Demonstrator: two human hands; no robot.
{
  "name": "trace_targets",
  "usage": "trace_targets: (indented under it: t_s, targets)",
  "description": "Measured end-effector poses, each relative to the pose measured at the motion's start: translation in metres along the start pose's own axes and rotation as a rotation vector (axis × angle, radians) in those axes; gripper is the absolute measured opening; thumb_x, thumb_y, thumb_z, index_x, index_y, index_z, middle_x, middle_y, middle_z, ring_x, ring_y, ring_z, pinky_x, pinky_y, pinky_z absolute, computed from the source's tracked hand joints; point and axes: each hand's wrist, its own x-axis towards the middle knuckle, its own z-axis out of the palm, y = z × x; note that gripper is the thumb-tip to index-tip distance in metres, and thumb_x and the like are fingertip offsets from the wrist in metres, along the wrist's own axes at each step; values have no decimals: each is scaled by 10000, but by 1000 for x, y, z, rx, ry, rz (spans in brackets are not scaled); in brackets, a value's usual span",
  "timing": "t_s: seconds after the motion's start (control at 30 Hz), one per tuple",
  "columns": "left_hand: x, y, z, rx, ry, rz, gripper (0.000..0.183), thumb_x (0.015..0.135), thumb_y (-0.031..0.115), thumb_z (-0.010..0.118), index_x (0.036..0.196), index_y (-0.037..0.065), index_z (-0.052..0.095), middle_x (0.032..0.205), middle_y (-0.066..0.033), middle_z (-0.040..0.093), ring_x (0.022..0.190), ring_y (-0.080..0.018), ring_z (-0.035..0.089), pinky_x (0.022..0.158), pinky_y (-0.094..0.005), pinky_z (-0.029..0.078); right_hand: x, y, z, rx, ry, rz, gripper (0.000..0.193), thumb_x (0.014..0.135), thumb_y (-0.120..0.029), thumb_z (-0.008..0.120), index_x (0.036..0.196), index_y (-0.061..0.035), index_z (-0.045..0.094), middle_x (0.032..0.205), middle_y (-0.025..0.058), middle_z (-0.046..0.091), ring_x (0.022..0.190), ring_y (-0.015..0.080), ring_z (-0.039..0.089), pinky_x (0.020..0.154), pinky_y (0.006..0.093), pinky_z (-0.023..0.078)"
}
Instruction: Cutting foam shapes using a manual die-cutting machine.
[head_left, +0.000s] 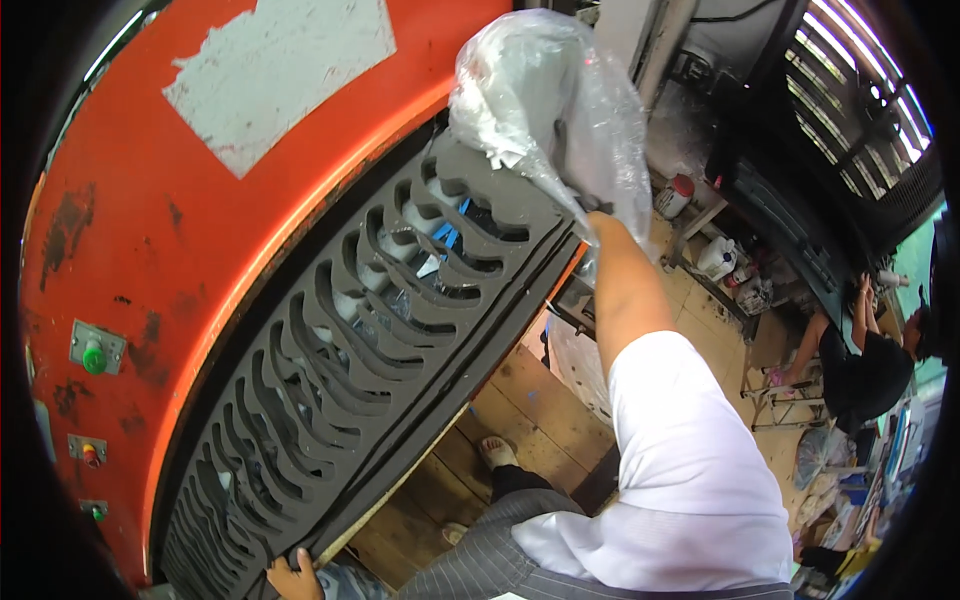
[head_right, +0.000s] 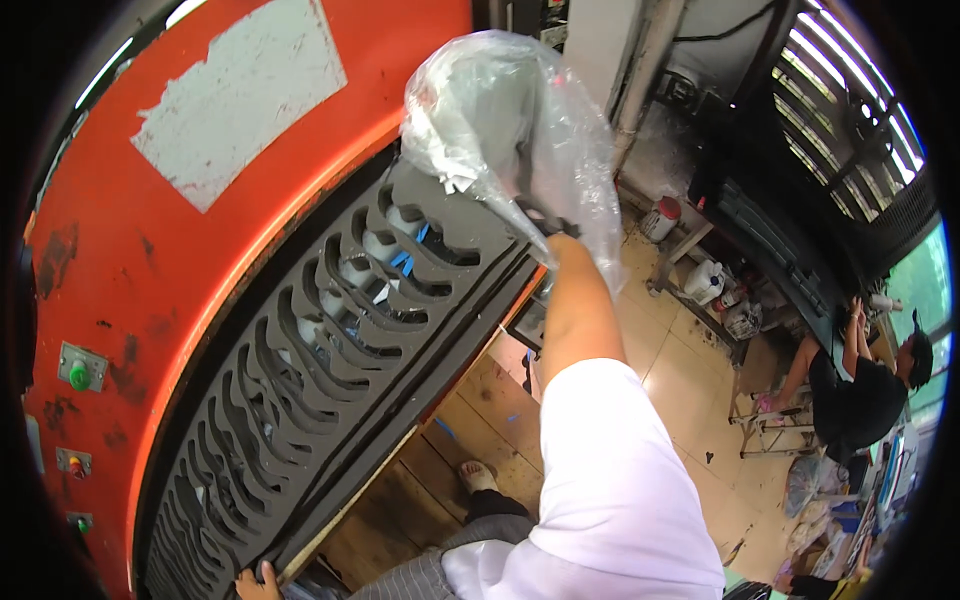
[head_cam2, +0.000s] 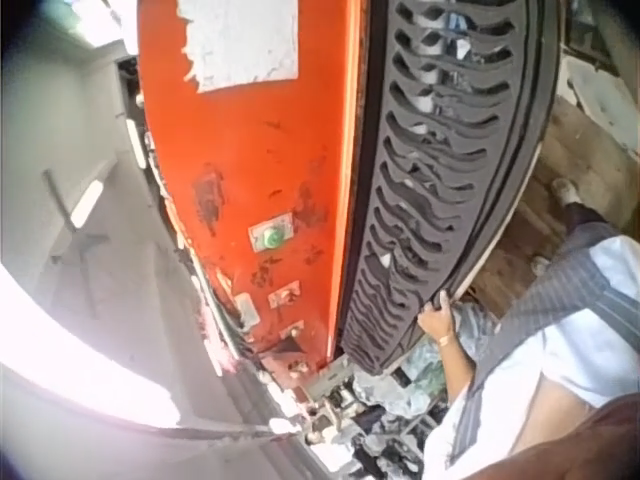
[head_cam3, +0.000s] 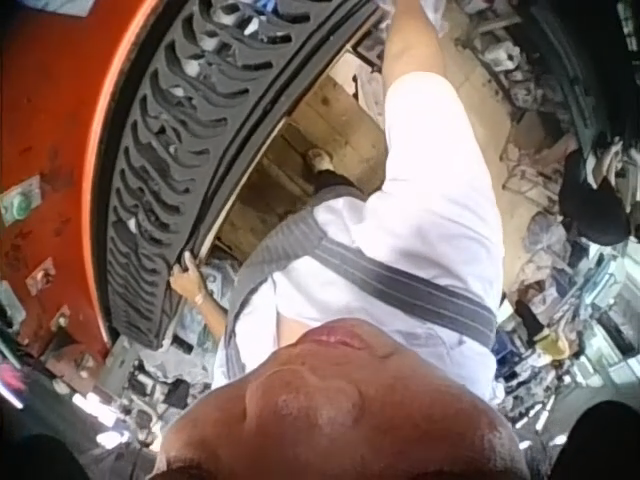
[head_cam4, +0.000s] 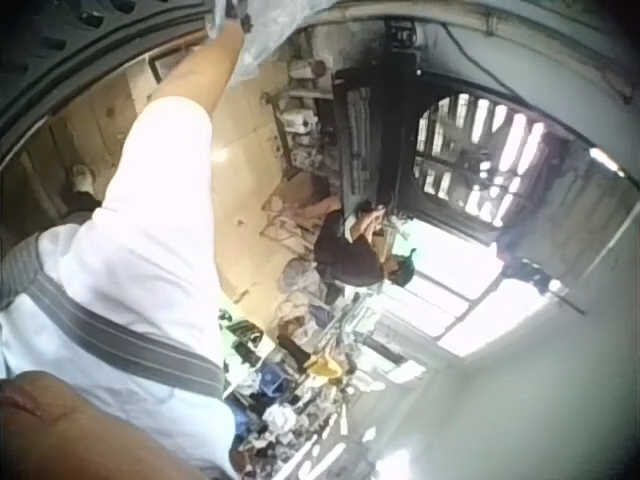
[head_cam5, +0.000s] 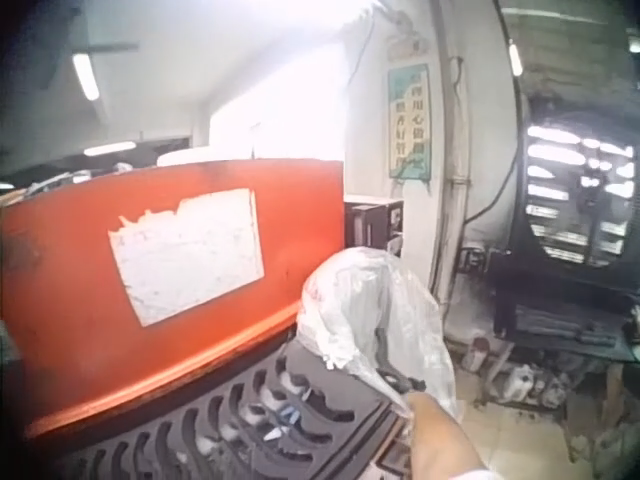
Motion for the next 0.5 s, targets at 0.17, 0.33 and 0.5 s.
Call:
trace_targets:
  t_s: [0.17, 0.33, 0.5]
  targets:
    - [19, 12, 14, -57, -59, 3, 649, 866, 559, 554, 942, -72, 683, 891, -336, 636, 839, -491, 581, 798, -529, 462, 6, 68, -95, 483, 154, 385, 677, 737, -389, 705, 1271, 1, 562, 1272, 220, 576, 1196, 301, 539, 966, 382, 438]
    - [-2, 1, 8, -61, 12, -89, 616, 864, 539, 563, 940, -59, 692, 899, -330, 642, 838, -483, 589, 791, -535, 459, -36, -11, -109, 808, 655, 635, 777, 741, -402, 756, 1274, 98, 492, 1352, 251, 489, 1217, 330, 513, 978, 415, 451]
    - [-33, -30, 44, -114, 225, -150, 495, 678, 400, 768, 924, -24, 696, 1075, -288, 603, 1120, -457, 473, 952, -528, 385, -52, 2, -146, -258, 15, 218, 1082, 694, -720, 648, 1384, 78, 408, 1448, 272, 377, 1365, 362, 353, 1107, 448, 309]
